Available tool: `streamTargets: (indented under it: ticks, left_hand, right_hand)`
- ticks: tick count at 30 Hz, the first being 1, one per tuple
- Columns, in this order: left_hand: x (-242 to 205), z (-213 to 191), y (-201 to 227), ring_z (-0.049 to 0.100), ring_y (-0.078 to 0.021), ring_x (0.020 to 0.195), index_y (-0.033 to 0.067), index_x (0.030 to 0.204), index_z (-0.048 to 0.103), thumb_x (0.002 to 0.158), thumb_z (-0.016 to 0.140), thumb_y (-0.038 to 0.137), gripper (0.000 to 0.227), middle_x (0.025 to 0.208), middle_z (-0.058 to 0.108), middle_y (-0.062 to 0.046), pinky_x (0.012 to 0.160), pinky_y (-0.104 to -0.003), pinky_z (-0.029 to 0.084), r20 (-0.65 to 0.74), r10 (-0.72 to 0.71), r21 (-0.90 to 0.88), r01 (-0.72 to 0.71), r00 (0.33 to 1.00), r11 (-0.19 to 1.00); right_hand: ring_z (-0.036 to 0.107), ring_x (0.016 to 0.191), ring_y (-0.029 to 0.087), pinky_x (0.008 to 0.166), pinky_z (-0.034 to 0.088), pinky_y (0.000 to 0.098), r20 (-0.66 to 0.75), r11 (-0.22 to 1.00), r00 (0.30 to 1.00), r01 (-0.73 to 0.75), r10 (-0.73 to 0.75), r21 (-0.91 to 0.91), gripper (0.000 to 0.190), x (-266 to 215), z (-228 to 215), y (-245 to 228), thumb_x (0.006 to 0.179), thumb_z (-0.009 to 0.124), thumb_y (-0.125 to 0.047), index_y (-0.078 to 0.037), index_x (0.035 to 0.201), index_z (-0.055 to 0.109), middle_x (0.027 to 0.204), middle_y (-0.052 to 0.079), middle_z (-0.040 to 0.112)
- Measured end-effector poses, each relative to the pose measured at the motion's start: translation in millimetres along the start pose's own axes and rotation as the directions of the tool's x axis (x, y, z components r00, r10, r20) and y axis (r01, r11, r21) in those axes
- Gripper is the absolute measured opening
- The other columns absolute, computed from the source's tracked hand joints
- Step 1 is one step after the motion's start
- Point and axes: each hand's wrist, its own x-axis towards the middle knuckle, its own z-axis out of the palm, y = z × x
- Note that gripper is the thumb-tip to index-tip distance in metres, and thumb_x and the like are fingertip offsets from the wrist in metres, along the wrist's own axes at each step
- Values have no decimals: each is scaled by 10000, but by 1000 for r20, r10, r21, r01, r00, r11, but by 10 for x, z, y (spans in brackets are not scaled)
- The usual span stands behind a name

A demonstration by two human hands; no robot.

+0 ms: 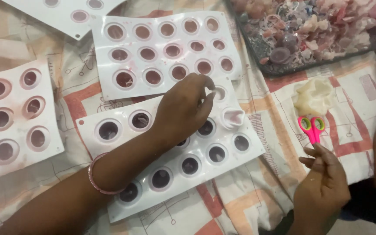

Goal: Removing small molded objects from silicone molds.

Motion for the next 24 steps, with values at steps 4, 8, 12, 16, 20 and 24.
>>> streamTargets:
  ticks: [4,8,12,16,20,24]
  left_hand:
    - [38,-52,79,664,-294,766,99,1164,604,980,652,125,193,824,653,-109,698,-447,491,145,-232,70,224,962,972]
    - [-12,-8,-10,660,-314,905,97,1271,600,979,634,84,295,947,660,-123,798,-454,490,105,-106,58,100,989,993]
    - [7,11,-29,625,-324,1048,89,1257,610,912,665,65,351,1104,644,-125,918,-447,484,62,113,11,-114,992,993]
    - [-23,-16,8,577,-344,1128,76,1168,635,881,721,96,300,1141,616,-129,1007,-471,437,89,188,7,-189,978,982]
    - [2,-44,13,573,-339,1152,76,1134,648,893,727,104,255,1137,617,-118,1034,-474,420,64,175,31,-178,982,984]
    - [16,-30,-29,572,-334,1151,76,1124,651,899,720,107,238,1130,616,-116,1033,-471,418,61,149,46,-152,987,987]
  right_hand:
    - [689,984,192,871,562,290,108,994,990,-83,90,-69,257,-64,33,3,1099,506,60,97,1313,642,1150,170,696]
    - [687,938,185,838,546,287,165,990,979,-104,119,-97,277,-45,87,-16,1045,524,40,72,1278,670,1083,138,708]
    - [690,1015,184,883,538,294,230,986,971,-33,71,-165,279,169,290,-70,999,570,16,53,1251,686,1104,134,721]
    - [674,1092,151,956,519,280,459,932,860,-325,222,158,405,479,678,0,996,617,-146,35,1357,595,1187,112,701]
    - [677,1068,128,919,519,275,700,867,619,-498,356,0,477,805,985,59,985,614,-275,5,1371,599,1200,70,741]
    - [660,1028,112,905,507,265,774,826,532,-563,344,20,496,926,967,-136,949,652,-256,-14,1381,626,1149,79,729]
